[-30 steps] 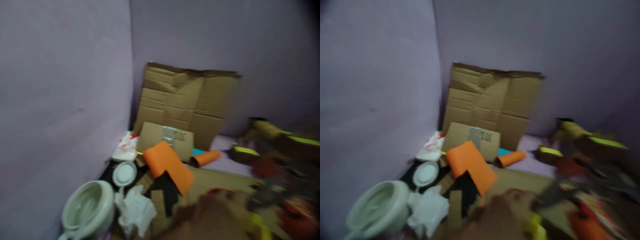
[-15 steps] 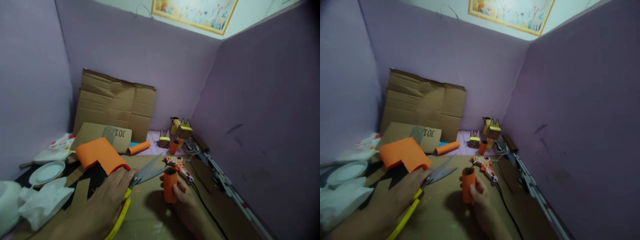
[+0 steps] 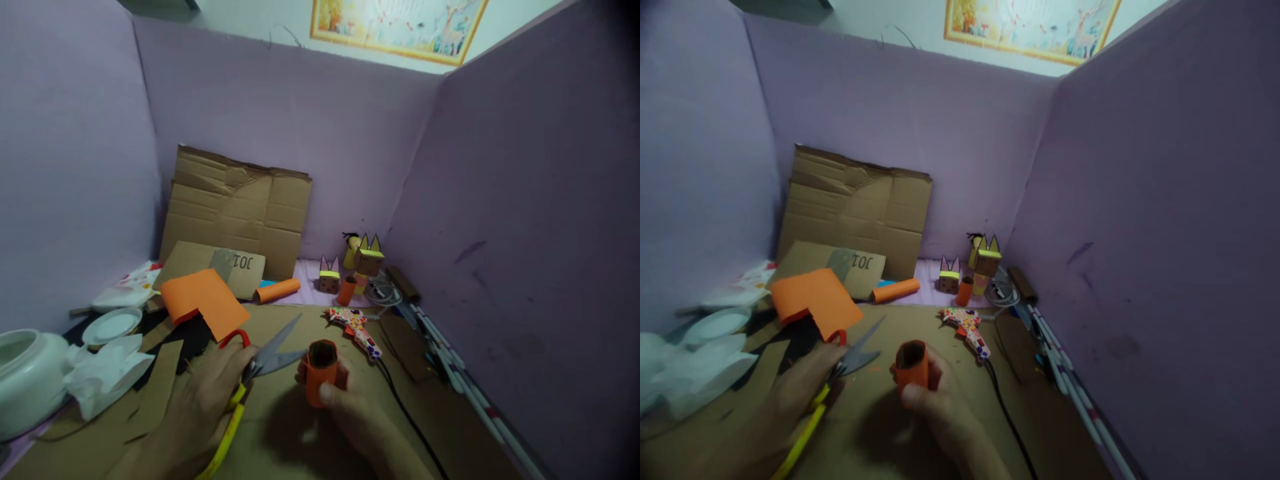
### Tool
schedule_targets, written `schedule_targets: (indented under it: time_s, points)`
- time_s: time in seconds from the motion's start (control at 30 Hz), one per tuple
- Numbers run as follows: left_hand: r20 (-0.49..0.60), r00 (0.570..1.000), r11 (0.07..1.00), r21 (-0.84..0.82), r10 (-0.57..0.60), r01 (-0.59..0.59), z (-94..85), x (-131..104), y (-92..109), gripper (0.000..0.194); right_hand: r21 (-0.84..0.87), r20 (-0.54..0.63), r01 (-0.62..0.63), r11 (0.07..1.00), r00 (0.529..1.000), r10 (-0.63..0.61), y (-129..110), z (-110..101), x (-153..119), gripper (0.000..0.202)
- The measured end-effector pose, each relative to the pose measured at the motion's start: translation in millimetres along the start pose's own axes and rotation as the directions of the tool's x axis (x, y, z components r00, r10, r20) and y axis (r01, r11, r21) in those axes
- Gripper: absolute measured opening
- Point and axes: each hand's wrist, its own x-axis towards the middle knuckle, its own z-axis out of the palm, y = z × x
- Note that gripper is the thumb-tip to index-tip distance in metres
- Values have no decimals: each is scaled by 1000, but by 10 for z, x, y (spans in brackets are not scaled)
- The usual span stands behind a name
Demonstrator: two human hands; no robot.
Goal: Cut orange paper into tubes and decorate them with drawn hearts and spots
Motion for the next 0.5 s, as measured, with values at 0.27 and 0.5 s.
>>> schedule_targets:
  time_s: [0.27, 0.5]
  points:
    - [97, 987, 986, 90, 131, -139, -136, 52, 59, 64, -135, 100, -32, 990, 994, 46, -102, -81, -22, 50]
    - [166, 977, 986, 80, 132, -146, -99, 56, 51, 61, -102, 116, -8, 995, 993, 20, -81, -23, -13, 45]
